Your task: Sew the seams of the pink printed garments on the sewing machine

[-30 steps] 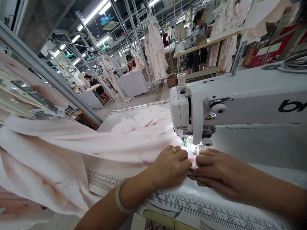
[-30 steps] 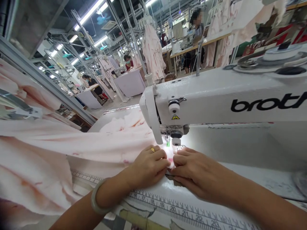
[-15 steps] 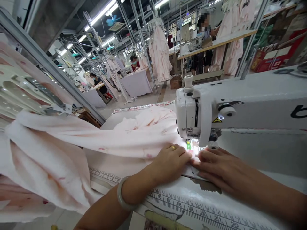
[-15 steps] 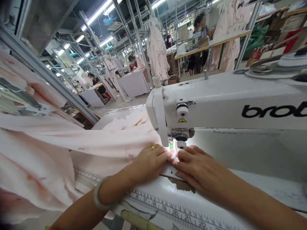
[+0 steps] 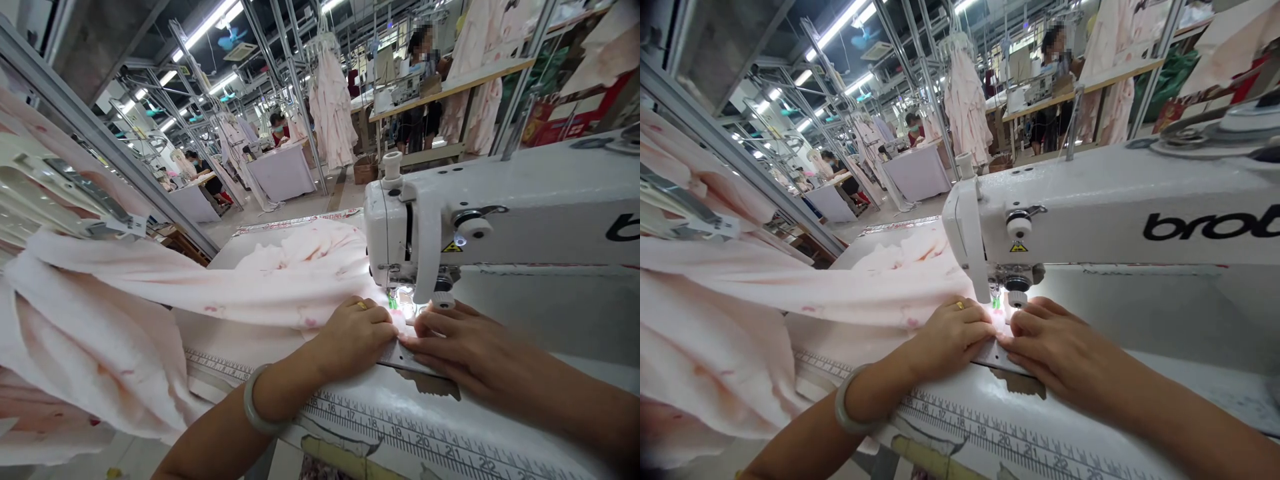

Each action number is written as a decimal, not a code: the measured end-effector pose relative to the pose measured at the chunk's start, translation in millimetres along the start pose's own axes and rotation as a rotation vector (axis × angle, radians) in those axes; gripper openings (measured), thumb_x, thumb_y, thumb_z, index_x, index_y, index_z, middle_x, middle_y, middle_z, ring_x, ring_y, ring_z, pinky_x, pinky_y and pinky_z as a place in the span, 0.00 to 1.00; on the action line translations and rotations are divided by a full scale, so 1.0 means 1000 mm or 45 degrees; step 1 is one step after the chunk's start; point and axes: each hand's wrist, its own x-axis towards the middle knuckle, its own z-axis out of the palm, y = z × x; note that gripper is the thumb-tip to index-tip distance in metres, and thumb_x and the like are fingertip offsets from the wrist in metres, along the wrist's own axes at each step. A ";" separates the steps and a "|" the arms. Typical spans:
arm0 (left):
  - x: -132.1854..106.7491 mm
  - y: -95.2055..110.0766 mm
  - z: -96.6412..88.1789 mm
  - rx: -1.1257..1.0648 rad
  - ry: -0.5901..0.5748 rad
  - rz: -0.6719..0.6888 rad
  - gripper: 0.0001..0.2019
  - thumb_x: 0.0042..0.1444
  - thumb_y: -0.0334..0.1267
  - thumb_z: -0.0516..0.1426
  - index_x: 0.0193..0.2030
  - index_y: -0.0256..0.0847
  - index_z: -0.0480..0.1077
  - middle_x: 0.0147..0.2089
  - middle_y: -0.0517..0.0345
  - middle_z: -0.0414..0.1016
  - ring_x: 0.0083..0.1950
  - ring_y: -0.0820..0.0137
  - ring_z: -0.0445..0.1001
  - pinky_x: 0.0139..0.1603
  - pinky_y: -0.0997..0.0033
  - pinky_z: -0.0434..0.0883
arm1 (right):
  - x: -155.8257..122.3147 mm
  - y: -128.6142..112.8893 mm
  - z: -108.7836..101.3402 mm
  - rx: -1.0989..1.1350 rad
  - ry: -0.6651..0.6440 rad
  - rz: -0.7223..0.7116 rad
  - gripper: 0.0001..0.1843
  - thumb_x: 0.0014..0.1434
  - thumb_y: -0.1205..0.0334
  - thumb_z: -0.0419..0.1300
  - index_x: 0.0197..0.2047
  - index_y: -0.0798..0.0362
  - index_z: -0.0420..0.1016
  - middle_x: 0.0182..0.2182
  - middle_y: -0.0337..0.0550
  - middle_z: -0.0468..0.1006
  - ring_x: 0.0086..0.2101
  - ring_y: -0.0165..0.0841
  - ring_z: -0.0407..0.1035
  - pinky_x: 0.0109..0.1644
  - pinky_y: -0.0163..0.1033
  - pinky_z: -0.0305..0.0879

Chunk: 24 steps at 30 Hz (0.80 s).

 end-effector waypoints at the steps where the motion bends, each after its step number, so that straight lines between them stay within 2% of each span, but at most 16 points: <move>1: 0.000 0.000 0.000 0.008 -0.009 0.010 0.10 0.76 0.31 0.56 0.47 0.39 0.80 0.48 0.55 0.85 0.51 0.65 0.81 0.54 0.61 0.73 | 0.001 0.000 -0.001 -0.028 0.041 -0.016 0.20 0.84 0.55 0.49 0.47 0.44 0.82 0.37 0.37 0.81 0.37 0.37 0.73 0.49 0.47 0.65; 4: -0.001 0.000 -0.002 0.065 -0.035 0.051 0.09 0.76 0.31 0.57 0.49 0.39 0.80 0.48 0.55 0.85 0.50 0.64 0.81 0.54 0.60 0.73 | 0.002 -0.001 -0.003 -0.077 0.121 -0.014 0.18 0.84 0.56 0.49 0.51 0.45 0.82 0.37 0.36 0.82 0.35 0.35 0.76 0.51 0.48 0.65; 7: -0.002 0.001 -0.004 0.106 -0.034 0.084 0.08 0.75 0.30 0.58 0.51 0.39 0.81 0.48 0.54 0.85 0.49 0.64 0.80 0.54 0.60 0.74 | 0.002 -0.003 -0.001 -0.077 0.074 0.044 0.16 0.83 0.55 0.51 0.56 0.42 0.82 0.39 0.36 0.84 0.35 0.35 0.78 0.53 0.49 0.67; 11: -0.002 0.000 -0.004 0.093 -0.048 0.060 0.10 0.74 0.29 0.57 0.55 0.39 0.80 0.52 0.50 0.85 0.55 0.63 0.81 0.56 0.61 0.75 | -0.002 0.000 0.006 -0.153 0.102 0.065 0.17 0.83 0.54 0.51 0.59 0.38 0.82 0.41 0.36 0.86 0.36 0.36 0.81 0.59 0.53 0.68; 15: 0.000 -0.006 0.002 0.052 -0.001 0.005 0.12 0.75 0.29 0.56 0.59 0.33 0.77 0.57 0.48 0.85 0.63 0.61 0.80 0.65 0.60 0.75 | -0.009 0.009 0.013 -0.285 0.201 0.042 0.19 0.82 0.51 0.51 0.68 0.39 0.77 0.47 0.40 0.87 0.43 0.42 0.82 0.61 0.57 0.67; 19: 0.003 -0.012 0.006 0.020 0.000 -0.019 0.15 0.71 0.28 0.57 0.60 0.30 0.77 0.59 0.43 0.84 0.67 0.58 0.79 0.70 0.57 0.74 | -0.012 0.014 0.015 -0.305 0.180 0.067 0.17 0.82 0.49 0.53 0.63 0.42 0.78 0.46 0.43 0.86 0.42 0.43 0.81 0.56 0.56 0.70; 24: 0.007 -0.012 0.003 -0.006 -0.028 -0.069 0.16 0.69 0.26 0.56 0.59 0.27 0.77 0.59 0.38 0.84 0.69 0.56 0.78 0.70 0.52 0.76 | -0.012 0.015 0.013 -0.296 0.158 0.094 0.17 0.81 0.48 0.54 0.62 0.43 0.78 0.48 0.44 0.86 0.43 0.43 0.81 0.59 0.58 0.71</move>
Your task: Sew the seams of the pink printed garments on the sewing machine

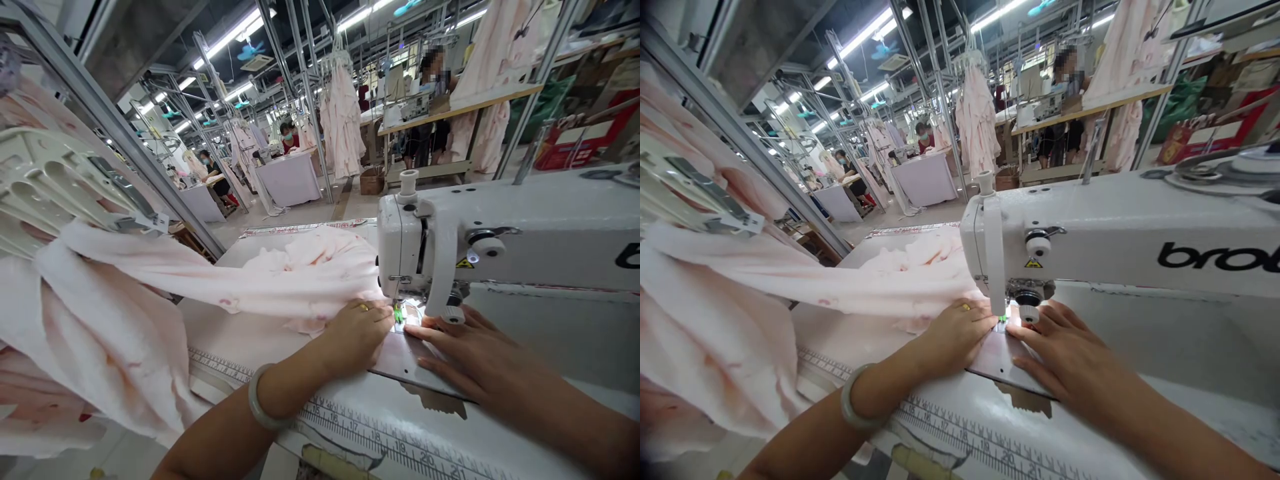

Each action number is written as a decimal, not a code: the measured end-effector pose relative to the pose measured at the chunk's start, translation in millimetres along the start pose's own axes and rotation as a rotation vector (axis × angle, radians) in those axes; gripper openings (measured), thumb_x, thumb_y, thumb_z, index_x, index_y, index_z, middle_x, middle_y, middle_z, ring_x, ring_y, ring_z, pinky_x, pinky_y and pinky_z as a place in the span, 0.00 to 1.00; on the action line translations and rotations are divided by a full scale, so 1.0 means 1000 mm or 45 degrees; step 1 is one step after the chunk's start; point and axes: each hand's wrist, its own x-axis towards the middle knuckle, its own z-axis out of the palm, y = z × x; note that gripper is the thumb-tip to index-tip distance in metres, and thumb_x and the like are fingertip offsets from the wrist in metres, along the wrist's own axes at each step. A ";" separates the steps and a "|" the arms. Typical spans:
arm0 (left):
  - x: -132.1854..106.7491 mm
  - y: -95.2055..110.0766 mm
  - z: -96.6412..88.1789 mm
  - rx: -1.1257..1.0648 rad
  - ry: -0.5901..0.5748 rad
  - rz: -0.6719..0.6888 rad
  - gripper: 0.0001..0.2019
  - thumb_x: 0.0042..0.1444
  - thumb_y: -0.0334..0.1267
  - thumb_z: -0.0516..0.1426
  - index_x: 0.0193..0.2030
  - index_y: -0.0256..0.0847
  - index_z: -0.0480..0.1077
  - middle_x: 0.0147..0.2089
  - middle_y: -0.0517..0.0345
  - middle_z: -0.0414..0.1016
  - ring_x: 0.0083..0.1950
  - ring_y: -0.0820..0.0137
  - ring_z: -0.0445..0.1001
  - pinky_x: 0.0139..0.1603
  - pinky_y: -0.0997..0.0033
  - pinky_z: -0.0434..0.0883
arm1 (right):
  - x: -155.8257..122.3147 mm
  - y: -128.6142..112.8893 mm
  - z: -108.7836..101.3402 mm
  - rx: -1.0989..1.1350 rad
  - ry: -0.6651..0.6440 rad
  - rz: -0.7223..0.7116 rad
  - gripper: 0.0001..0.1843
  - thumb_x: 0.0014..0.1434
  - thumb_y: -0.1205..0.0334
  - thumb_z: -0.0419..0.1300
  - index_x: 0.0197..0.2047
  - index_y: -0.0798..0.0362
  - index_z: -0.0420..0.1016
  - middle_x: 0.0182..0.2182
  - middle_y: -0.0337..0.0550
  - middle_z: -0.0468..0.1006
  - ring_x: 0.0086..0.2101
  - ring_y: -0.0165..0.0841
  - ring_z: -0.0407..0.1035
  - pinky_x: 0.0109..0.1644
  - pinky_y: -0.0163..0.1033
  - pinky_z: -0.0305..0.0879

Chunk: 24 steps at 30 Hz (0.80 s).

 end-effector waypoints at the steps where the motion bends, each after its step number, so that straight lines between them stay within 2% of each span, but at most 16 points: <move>1: 0.000 0.000 0.000 -0.005 -0.004 -0.005 0.15 0.69 0.26 0.56 0.59 0.27 0.77 0.59 0.38 0.84 0.69 0.55 0.78 0.71 0.51 0.76 | 0.000 0.000 0.000 -0.005 0.002 -0.003 0.17 0.81 0.48 0.55 0.63 0.43 0.78 0.48 0.43 0.86 0.44 0.43 0.81 0.59 0.58 0.71; 7: 0.000 -0.002 0.000 -0.038 0.006 -0.017 0.15 0.70 0.27 0.55 0.59 0.30 0.77 0.62 0.39 0.83 0.70 0.56 0.78 0.71 0.53 0.76 | 0.000 0.002 0.000 -0.012 0.075 -0.038 0.17 0.82 0.49 0.53 0.61 0.43 0.80 0.47 0.44 0.87 0.44 0.45 0.82 0.59 0.59 0.72; 11: -0.001 -0.002 -0.001 -0.073 -0.001 -0.032 0.16 0.72 0.28 0.55 0.62 0.31 0.76 0.64 0.39 0.82 0.71 0.56 0.77 0.73 0.53 0.74 | -0.004 0.005 0.002 0.011 -0.010 0.043 0.20 0.81 0.44 0.53 0.60 0.41 0.83 0.47 0.43 0.88 0.44 0.46 0.82 0.62 0.62 0.72; 15: 0.000 -0.001 -0.002 -0.116 -0.006 -0.062 0.17 0.73 0.29 0.54 0.63 0.34 0.76 0.65 0.41 0.82 0.73 0.56 0.76 0.75 0.52 0.72 | -0.006 0.008 0.005 0.020 -0.111 0.169 0.24 0.80 0.40 0.52 0.60 0.37 0.86 0.49 0.43 0.88 0.46 0.47 0.83 0.70 0.63 0.67; 18: 0.003 -0.007 -0.001 -0.158 -0.021 -0.096 0.15 0.73 0.29 0.54 0.61 0.37 0.78 0.66 0.44 0.82 0.71 0.57 0.77 0.74 0.54 0.73 | -0.004 0.014 0.007 0.021 -0.188 0.211 0.25 0.80 0.39 0.52 0.64 0.37 0.85 0.48 0.45 0.89 0.46 0.46 0.83 0.70 0.62 0.67; 21: 0.005 -0.023 -0.004 -0.156 -0.052 -0.340 0.11 0.73 0.32 0.58 0.55 0.38 0.80 0.63 0.46 0.84 0.67 0.59 0.80 0.72 0.58 0.74 | -0.009 0.030 0.007 -0.042 -0.215 0.208 0.22 0.78 0.42 0.56 0.65 0.34 0.84 0.50 0.46 0.89 0.49 0.49 0.83 0.69 0.63 0.66; 22: 0.004 -0.030 -0.006 -0.132 -0.050 -0.454 0.10 0.73 0.34 0.59 0.54 0.37 0.80 0.61 0.44 0.84 0.65 0.57 0.80 0.72 0.57 0.74 | -0.013 0.037 0.006 -0.077 -0.197 0.209 0.20 0.76 0.44 0.57 0.62 0.33 0.86 0.50 0.46 0.89 0.50 0.49 0.82 0.70 0.63 0.65; 24: 0.000 -0.043 -0.009 -0.071 -0.024 -0.661 0.12 0.74 0.37 0.59 0.55 0.32 0.80 0.61 0.37 0.83 0.66 0.51 0.79 0.75 0.49 0.71 | -0.023 0.050 0.005 -0.173 -0.058 0.219 0.17 0.75 0.47 0.58 0.55 0.31 0.90 0.47 0.48 0.89 0.51 0.51 0.81 0.65 0.64 0.68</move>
